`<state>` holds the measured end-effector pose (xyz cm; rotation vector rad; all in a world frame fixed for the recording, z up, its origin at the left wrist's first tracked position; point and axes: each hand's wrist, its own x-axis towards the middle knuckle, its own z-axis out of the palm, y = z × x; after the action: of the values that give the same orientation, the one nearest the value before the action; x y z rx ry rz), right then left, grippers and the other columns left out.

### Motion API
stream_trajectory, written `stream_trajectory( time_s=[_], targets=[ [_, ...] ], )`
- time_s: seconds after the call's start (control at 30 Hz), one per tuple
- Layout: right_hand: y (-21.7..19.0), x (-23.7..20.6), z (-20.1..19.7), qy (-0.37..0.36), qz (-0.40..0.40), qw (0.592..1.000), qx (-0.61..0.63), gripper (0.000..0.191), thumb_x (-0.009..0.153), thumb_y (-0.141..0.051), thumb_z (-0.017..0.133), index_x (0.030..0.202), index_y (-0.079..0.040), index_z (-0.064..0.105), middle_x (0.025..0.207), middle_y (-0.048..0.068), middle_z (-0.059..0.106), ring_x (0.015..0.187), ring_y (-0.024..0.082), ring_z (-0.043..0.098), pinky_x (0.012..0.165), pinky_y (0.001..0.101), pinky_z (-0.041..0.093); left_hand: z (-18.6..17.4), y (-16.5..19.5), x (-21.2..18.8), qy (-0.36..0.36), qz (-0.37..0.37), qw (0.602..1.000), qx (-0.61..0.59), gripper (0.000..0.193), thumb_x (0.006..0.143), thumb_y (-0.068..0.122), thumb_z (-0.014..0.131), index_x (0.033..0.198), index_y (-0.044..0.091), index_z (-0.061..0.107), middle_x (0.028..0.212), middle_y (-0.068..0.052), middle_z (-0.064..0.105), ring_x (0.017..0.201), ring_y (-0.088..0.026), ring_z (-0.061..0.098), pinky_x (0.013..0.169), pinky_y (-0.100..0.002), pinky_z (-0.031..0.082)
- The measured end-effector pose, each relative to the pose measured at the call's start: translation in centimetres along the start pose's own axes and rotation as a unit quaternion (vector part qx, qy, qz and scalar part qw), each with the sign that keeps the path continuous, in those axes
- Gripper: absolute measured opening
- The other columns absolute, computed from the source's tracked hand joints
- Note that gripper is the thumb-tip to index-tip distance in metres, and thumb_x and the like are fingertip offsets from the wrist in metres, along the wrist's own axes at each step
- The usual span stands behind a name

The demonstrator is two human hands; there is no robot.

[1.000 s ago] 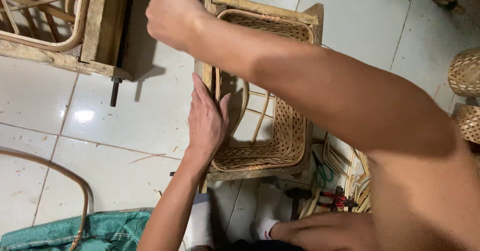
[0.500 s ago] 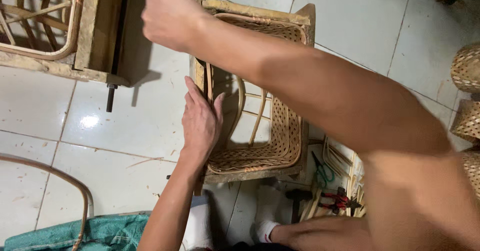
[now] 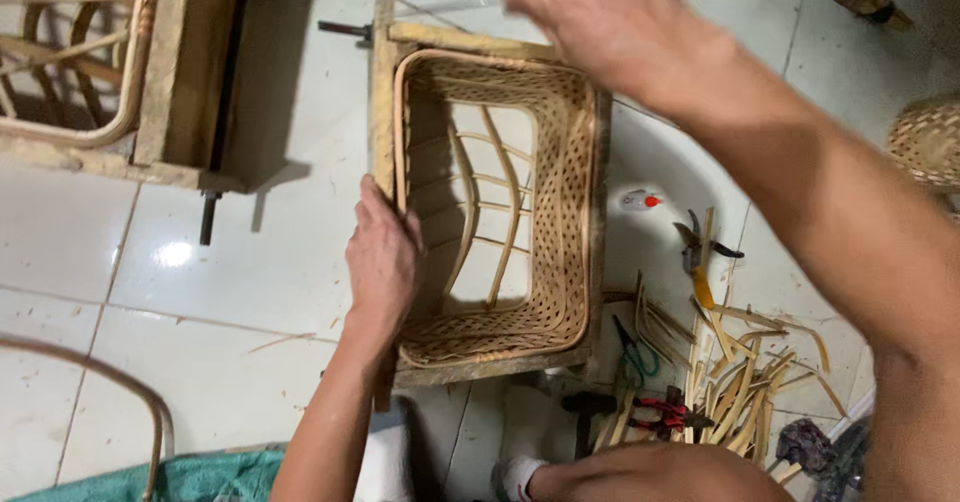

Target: The person assembles a rectangular bamboo basket by inserting thin bamboo strips into a wooden frame. They apply glue to the joints, use a hammer to tap the strips into place, and trim excess material with a knife.

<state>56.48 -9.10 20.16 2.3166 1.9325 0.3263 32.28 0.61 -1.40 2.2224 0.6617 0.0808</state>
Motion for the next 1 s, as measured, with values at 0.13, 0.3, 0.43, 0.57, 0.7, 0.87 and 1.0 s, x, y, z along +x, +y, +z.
stream_trajectory(
  time_s=[0.13,0.3,0.43,0.57,0.7,0.87,1.0],
  targets=[
    [1.3,-2.6,3.0,-0.101,0.152,0.979,0.092,0.016,0.105,-0.024,0.067,0.103,-0.011,0.076,0.072,0.012,0.07,0.062,0.03,0.067,0.062,0.0458,0.052,-0.4,0.9,0.9,0.005,0.042,0.999,-0.007,0.095,0.1,0.042,0.068,0.15,-0.018,0.015,0.114,-0.04,0.058,0.097,-0.052,0.064,0.078,-0.054,0.056],
    [3.1,-1.8,5.8,-0.145,0.159,0.963,0.164,0.018,0.101,-0.027,0.066,0.104,-0.012,0.075,0.071,0.015,0.071,0.064,0.035,0.067,0.062,0.0498,0.052,0.9,2.8,4.1,0.081,0.068,0.994,0.012,0.089,0.104,0.04,0.062,0.154,-0.016,0.015,0.119,-0.039,0.058,0.103,-0.052,0.063,0.083,-0.053,0.055],
    [4.9,-0.6,7.2,-0.1,0.099,0.976,0.167,0.013,0.095,-0.023,0.07,0.095,-0.012,0.078,0.072,0.016,0.071,0.071,0.038,0.067,0.066,0.0519,0.051,1.7,3.7,5.6,0.059,0.012,0.997,0.037,0.08,0.105,0.037,0.059,0.155,-0.013,0.022,0.119,-0.035,0.06,0.098,-0.049,0.066,0.081,-0.053,0.056],
    [6.1,1.1,8.3,-0.142,0.079,0.982,0.093,0.008,0.09,-0.017,0.071,0.092,-0.012,0.078,0.073,0.017,0.07,0.072,0.037,0.069,0.069,0.0498,0.054,2.0,4.1,6.9,0.067,0.005,0.997,0.041,0.08,0.104,0.039,0.06,0.152,-0.015,0.025,0.116,-0.038,0.061,0.089,-0.051,0.068,0.072,-0.054,0.057],
    [7.3,2.9,9.2,-0.155,0.073,0.976,0.135,0.011,0.083,-0.018,0.077,0.093,-0.014,0.081,0.076,0.017,0.073,0.071,0.035,0.069,0.065,0.0485,0.054,2.3,4.4,8.1,0.054,-0.018,0.997,0.049,0.078,0.105,0.041,0.06,0.149,-0.014,0.026,0.114,-0.039,0.062,0.08,-0.05,0.07,0.065,-0.054,0.058],
    [10.3,5.6,10.7,-0.401,0.224,0.842,0.282,0.015,0.096,-0.026,0.071,0.1,-0.012,0.077,0.081,0.006,0.078,0.07,0.018,0.073,0.061,0.0362,0.051,2.6,4.0,8.3,0.055,-0.011,0.997,0.054,0.061,0.105,0.034,0.058,0.144,-0.007,0.036,0.11,-0.035,0.067,0.081,-0.051,0.07,0.068,-0.056,0.057],
    [12.1,5.5,12.0,-0.428,0.278,0.772,0.378,0.017,0.091,-0.026,0.076,0.102,-0.013,0.077,0.086,0.003,0.078,0.073,0.013,0.07,0.059,0.0306,0.046,2.8,3.6,8.6,0.053,-0.012,0.997,0.048,0.058,0.105,0.029,0.056,0.143,-0.008,0.035,0.11,-0.036,0.066,0.077,-0.05,0.07,0.064,-0.056,0.057]
  ],
)
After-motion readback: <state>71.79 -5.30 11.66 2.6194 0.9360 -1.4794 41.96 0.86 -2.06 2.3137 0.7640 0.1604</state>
